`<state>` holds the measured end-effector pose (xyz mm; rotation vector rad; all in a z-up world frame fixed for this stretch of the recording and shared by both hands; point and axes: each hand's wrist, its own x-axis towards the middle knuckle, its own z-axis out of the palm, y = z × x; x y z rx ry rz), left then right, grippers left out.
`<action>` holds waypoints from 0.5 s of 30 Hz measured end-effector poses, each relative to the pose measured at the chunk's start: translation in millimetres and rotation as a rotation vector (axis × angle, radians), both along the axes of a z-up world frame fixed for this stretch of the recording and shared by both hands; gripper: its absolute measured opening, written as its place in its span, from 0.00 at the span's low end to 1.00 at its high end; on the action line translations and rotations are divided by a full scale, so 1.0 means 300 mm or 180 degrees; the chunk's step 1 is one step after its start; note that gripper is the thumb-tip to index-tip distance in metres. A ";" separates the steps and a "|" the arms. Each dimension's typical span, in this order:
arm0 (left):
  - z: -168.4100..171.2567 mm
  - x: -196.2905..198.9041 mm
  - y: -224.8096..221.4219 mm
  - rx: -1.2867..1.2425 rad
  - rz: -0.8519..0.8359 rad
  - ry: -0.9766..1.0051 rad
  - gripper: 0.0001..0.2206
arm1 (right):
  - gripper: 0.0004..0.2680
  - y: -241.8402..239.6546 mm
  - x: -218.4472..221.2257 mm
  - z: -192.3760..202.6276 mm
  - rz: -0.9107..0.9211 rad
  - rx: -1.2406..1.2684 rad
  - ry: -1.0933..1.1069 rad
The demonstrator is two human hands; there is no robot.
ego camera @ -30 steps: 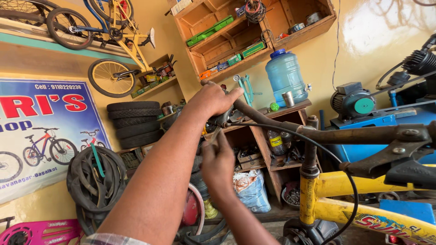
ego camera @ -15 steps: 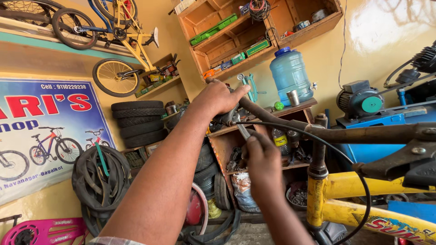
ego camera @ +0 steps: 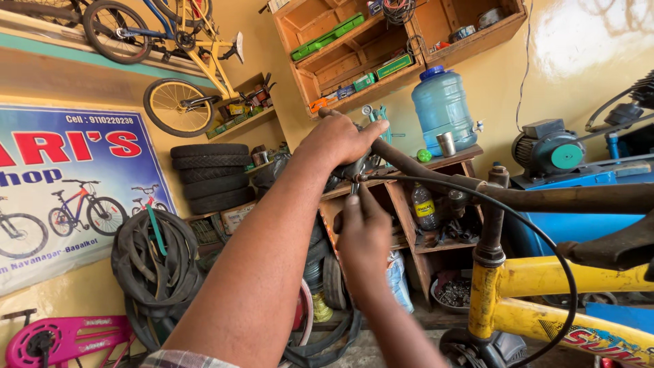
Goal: The person adjusts the front fender and brake assembly of a yellow bicycle using a wrench and pliers at a repair station.
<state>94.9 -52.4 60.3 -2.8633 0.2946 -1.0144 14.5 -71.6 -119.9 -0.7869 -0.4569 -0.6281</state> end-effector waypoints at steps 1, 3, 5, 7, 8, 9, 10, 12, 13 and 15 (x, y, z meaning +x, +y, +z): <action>0.004 0.009 0.004 0.0112 -0.0035 -0.0121 0.48 | 0.10 -0.043 0.010 -0.002 0.0287 -0.0230 0.0278; -0.009 0.032 0.007 0.0232 -0.0084 -0.0191 0.48 | 0.08 -0.173 0.051 -0.004 0.0550 -0.0373 0.0361; 0.004 0.038 0.012 0.0322 -0.0194 -0.0311 0.48 | 0.09 -0.260 0.084 0.009 0.0806 -0.0507 0.0397; -0.006 0.044 0.009 0.0263 -0.0083 -0.0171 0.48 | 0.08 -0.288 0.108 0.013 0.1888 -0.0317 0.0027; 0.002 0.040 0.003 0.0202 0.0030 -0.0072 0.49 | 0.08 -0.283 0.104 0.008 0.1874 -0.0321 0.0018; 0.005 0.034 -0.001 0.0202 0.0016 -0.0083 0.49 | 0.07 -0.265 0.088 -0.010 0.1372 -0.0360 0.0036; 0.006 0.026 0.003 0.0156 -0.0023 -0.0101 0.48 | 0.07 -0.241 0.069 -0.022 0.0879 -0.0403 0.0039; 0.009 0.016 0.002 0.0115 -0.0067 -0.0129 0.48 | 0.06 -0.184 0.036 -0.038 0.0615 -0.0411 0.0206; 0.011 0.014 -0.001 0.0074 -0.0023 -0.0064 0.49 | 0.08 -0.153 0.025 -0.043 0.0355 -0.0409 0.0391; 0.006 0.018 -0.003 0.0043 0.0014 0.0020 0.49 | 0.09 -0.096 0.021 -0.045 -0.0044 -0.0472 0.0087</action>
